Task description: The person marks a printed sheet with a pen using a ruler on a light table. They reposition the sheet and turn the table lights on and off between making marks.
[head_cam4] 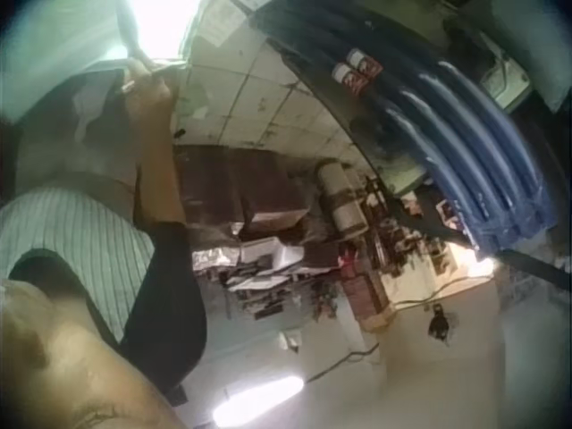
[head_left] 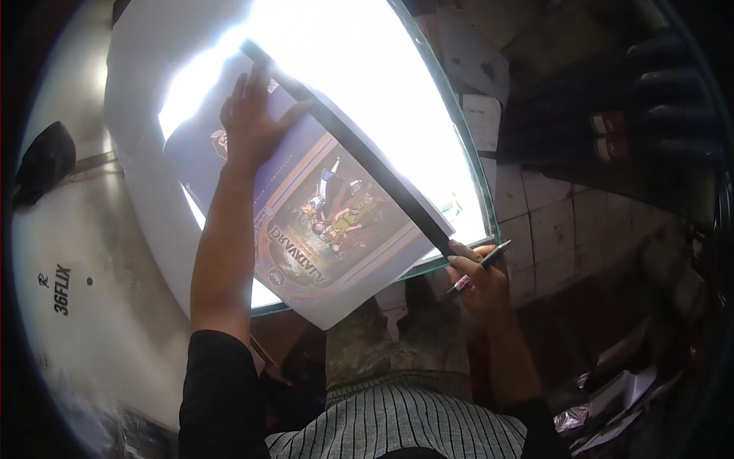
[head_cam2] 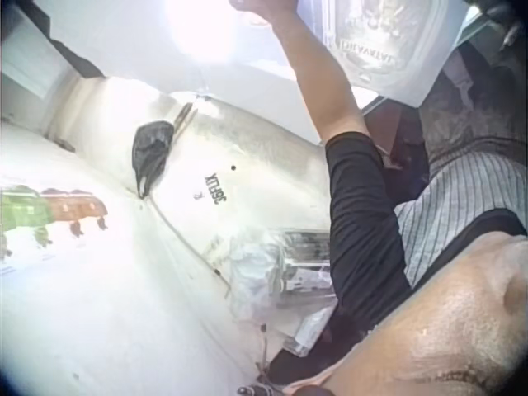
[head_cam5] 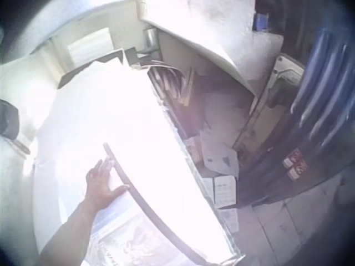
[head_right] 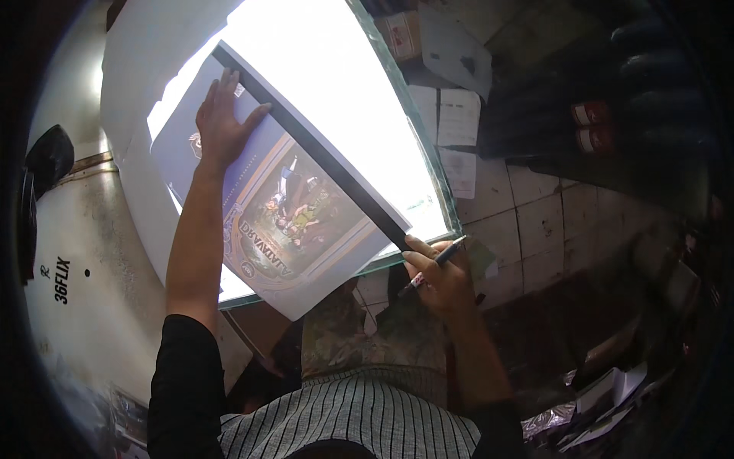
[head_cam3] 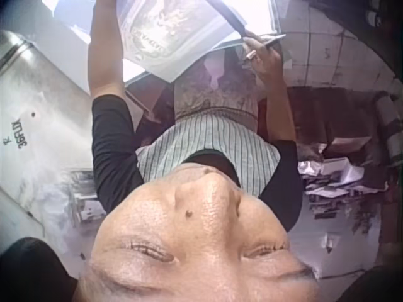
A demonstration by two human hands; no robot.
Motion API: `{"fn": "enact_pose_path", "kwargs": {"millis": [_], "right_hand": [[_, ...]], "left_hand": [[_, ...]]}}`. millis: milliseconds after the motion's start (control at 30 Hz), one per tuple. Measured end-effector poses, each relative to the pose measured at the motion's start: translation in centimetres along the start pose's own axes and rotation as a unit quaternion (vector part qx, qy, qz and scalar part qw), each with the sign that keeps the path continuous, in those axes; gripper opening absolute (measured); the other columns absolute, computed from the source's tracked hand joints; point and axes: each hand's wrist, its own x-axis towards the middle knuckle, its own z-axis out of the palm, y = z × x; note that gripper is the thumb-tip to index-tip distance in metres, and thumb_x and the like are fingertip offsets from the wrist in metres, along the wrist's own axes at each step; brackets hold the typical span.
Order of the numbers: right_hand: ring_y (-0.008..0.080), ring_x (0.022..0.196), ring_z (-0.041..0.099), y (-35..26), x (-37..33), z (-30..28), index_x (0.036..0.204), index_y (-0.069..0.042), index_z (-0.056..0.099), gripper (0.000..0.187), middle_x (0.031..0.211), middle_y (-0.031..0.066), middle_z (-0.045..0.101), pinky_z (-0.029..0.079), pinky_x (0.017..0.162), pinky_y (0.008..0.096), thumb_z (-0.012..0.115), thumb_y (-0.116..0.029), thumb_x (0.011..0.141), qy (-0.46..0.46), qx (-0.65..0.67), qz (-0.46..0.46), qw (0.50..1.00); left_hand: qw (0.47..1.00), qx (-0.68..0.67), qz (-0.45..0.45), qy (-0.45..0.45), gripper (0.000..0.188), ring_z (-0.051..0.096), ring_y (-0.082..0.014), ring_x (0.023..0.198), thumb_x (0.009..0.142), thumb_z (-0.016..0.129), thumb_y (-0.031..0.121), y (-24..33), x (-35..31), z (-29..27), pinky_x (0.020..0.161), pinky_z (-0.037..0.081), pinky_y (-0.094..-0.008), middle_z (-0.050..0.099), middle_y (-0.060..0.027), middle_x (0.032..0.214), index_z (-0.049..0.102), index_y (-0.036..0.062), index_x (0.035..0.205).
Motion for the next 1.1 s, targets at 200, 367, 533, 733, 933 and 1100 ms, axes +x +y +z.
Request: {"fn": "enact_pose_path", "kwargs": {"millis": [200,367,533,733,933,1100], "right_hand": [[0.0236,0.089,0.064,0.1,0.09,-0.66,0.107,-0.01,0.068,0.037,0.117,0.0087,0.075,0.051,0.078,0.0363,0.083,-0.001,0.075,0.002,-0.017,0.002,1.0],[0.0234,0.089,0.064,0.12,0.09,-0.34,0.106,-0.011,0.068,0.036,0.117,0.0078,0.075,0.051,0.078,0.036,0.083,-0.002,0.075,0.013,-0.015,-0.002,1.0],[0.024,0.088,0.064,-0.09,0.42,-0.44,0.106,-0.01,0.068,0.036,0.117,0.0078,0.075,0.051,0.078,0.0355,0.083,-0.001,0.075,0.011,-0.016,-0.01,1.0],[0.0246,0.086,0.064,-0.15,0.39,-0.56,0.108,-0.008,0.068,0.037,0.117,0.0091,0.075,0.052,0.08,0.0358,0.082,0.001,0.075,0.002,0.003,0.02,1.0],[0.0258,0.089,0.065,0.15,0.3,-0.45,0.109,-0.008,0.067,0.038,0.117,0.0104,0.074,0.053,0.079,0.0359,0.082,0.002,0.075,-0.004,0.016,0.018,1.0],[0.0269,0.092,0.067,-0.16,0.44,-0.53,0.108,-0.008,0.067,0.037,0.117,0.0117,0.074,0.053,0.08,0.0363,0.082,0.002,0.075,-0.001,0.019,0.028,0.999]], "left_hand": [[0.999,-0.021,0.027,0.006,0.092,0.026,-0.035,0.152,0.087,0.061,0.07,-0.32,0.38,1.12,0.122,0.018,-0.051,0.035,-0.0128,0.162,0.04,0.0096,0.153],[1.0,-0.002,0.019,0.003,0.092,0.026,-0.0345,0.152,0.087,0.062,0.069,-0.14,0.26,0.84,0.122,0.018,-0.0502,0.035,-0.0126,0.163,0.041,0.0102,0.153],[1.0,-0.003,0.027,0.013,0.091,0.026,-0.0345,0.152,0.087,0.062,0.069,-0.69,0.23,0.94,0.122,0.018,-0.0499,0.035,-0.0128,0.162,0.041,0.0103,0.153],[1.0,-0.012,0.024,0.015,0.091,0.027,-0.034,0.151,0.087,0.062,0.07,-0.42,0.3,1.01,0.122,0.017,-0.0498,0.037,-0.013,0.162,0.041,0.0102,0.153],[1.0,-0.002,0.013,0.005,0.093,0.025,-0.033,0.152,0.087,0.06,0.072,-0.44,0.1,0.93,0.123,0.016,-0.0502,0.035,-0.0124,0.162,0.04,0.011,0.154],[1.0,-0.002,0.006,0.002,0.094,0.024,-0.0328,0.153,0.086,0.058,0.074,-0.35,0.11,1.05,0.123,0.014,-0.0505,0.035,-0.0126,0.163,0.04,0.0118,0.154]]}}
